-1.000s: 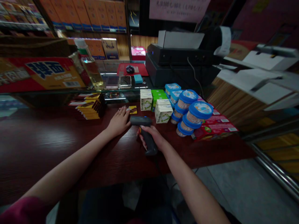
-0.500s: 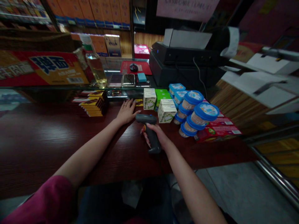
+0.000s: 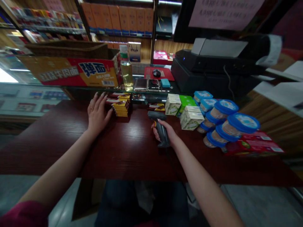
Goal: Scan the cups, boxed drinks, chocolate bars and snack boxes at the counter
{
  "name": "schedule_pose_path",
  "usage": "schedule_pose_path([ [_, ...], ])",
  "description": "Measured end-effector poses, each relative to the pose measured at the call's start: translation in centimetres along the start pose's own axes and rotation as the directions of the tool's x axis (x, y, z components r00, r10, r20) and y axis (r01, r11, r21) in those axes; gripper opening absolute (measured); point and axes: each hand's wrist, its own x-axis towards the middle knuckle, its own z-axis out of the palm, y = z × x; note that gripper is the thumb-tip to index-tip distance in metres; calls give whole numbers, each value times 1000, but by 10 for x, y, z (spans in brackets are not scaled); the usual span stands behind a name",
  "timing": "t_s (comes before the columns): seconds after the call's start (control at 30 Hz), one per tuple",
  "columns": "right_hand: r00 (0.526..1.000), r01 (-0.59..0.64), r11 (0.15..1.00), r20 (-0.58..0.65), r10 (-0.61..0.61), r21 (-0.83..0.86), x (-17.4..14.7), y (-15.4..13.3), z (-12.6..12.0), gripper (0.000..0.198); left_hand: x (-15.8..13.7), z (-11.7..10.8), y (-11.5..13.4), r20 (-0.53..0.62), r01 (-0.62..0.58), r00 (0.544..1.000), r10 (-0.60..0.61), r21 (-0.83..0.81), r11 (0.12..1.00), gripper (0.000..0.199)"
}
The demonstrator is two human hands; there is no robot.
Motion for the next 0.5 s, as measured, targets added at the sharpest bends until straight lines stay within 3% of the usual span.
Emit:
schedule_pose_path([
  [0.13, 1000, 16, 1000, 7, -16, 9, 16, -1, 14, 38, 6, -12, -20, 26, -35, 999, 38, -104, 994, 33],
  [0.23, 999, 41, 999, -3, -41, 23, 7, -3, 17, 39, 4, -21, -5, -17, -57, 998, 55, -250, 967, 23],
  [0.3, 999, 33, 999, 31, -34, 15, -5, -5, 18, 44, 1, -25, 16, -38, 29, 998, -47, -388, 921, 24],
  [0.4, 987, -54, 998, 147, 59, -38, -23, -12, 22, 57, -5, -20, 48, 54, 242, 962, -267, -620, 746, 33],
  [0.5, 959, -147, 984, 232, 166, -97, -34, -19, 28, 64, -12, -3, 68, 293, 458, 881, -372, -728, 510, 41],
])
